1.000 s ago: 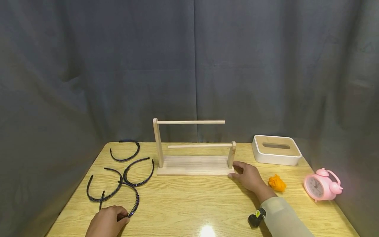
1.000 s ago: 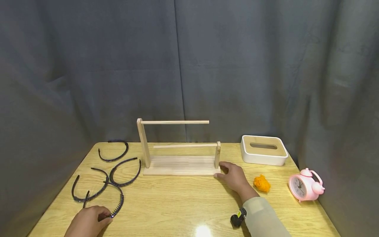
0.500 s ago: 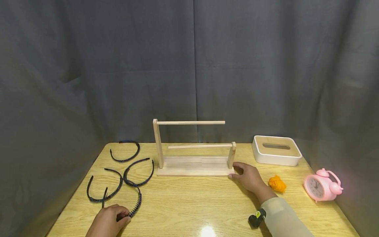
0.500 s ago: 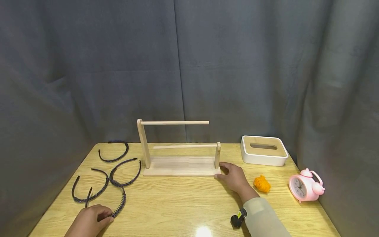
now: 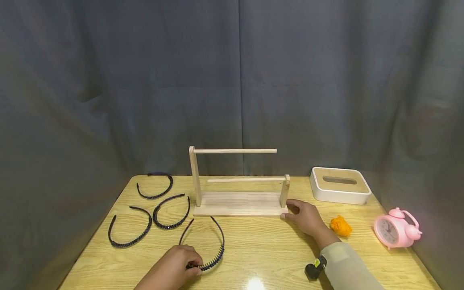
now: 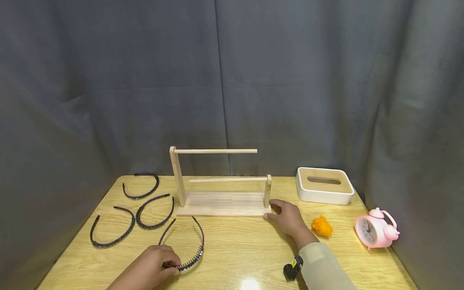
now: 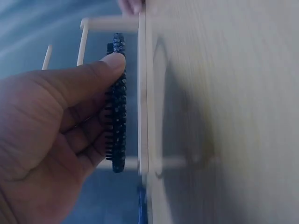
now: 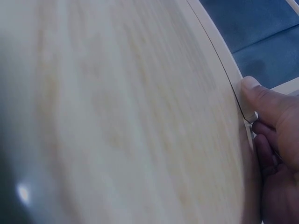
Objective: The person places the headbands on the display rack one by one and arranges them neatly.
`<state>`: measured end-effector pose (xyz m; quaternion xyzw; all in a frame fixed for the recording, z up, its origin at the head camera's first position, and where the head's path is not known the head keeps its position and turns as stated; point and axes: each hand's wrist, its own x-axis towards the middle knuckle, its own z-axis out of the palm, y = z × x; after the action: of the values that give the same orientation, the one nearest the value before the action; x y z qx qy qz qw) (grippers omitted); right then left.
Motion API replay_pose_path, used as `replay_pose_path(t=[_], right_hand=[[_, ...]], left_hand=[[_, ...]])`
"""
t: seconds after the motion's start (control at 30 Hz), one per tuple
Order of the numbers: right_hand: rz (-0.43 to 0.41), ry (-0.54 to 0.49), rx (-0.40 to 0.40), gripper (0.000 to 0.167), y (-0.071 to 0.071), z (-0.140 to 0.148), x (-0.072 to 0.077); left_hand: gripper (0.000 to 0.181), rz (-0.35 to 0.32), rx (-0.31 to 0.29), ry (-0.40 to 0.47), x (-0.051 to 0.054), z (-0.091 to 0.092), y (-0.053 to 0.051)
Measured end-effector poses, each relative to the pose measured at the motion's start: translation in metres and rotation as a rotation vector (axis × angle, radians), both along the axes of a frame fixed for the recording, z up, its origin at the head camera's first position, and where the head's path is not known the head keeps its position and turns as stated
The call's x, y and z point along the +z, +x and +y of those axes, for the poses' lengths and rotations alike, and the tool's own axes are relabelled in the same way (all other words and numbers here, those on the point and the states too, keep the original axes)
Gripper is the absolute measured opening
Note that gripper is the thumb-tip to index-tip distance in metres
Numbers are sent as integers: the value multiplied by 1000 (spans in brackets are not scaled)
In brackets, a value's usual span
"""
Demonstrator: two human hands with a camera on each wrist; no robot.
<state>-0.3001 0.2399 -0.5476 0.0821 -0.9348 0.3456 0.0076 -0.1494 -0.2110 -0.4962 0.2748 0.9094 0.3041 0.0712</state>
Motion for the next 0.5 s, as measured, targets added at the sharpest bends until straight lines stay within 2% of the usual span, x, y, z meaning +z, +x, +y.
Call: replay_pose_path(t=[0.07, 0.2, 0.43, 0.5], right_hand=[[-1, -8, 0, 63, 0, 0, -1], [-5, -17, 1, 63, 1, 0, -2], [-12, -16, -2, 63, 0, 0, -1], [-8, -11, -3, 63, -1, 1, -1]], left_hand=[[9, 22, -43, -2, -1, 18, -4], [8, 62, -89, -21, -8, 51, -12], [5, 63, -154, -53, -13, 98, -22], [4, 82, -178, -63, -13, 110, -24]])
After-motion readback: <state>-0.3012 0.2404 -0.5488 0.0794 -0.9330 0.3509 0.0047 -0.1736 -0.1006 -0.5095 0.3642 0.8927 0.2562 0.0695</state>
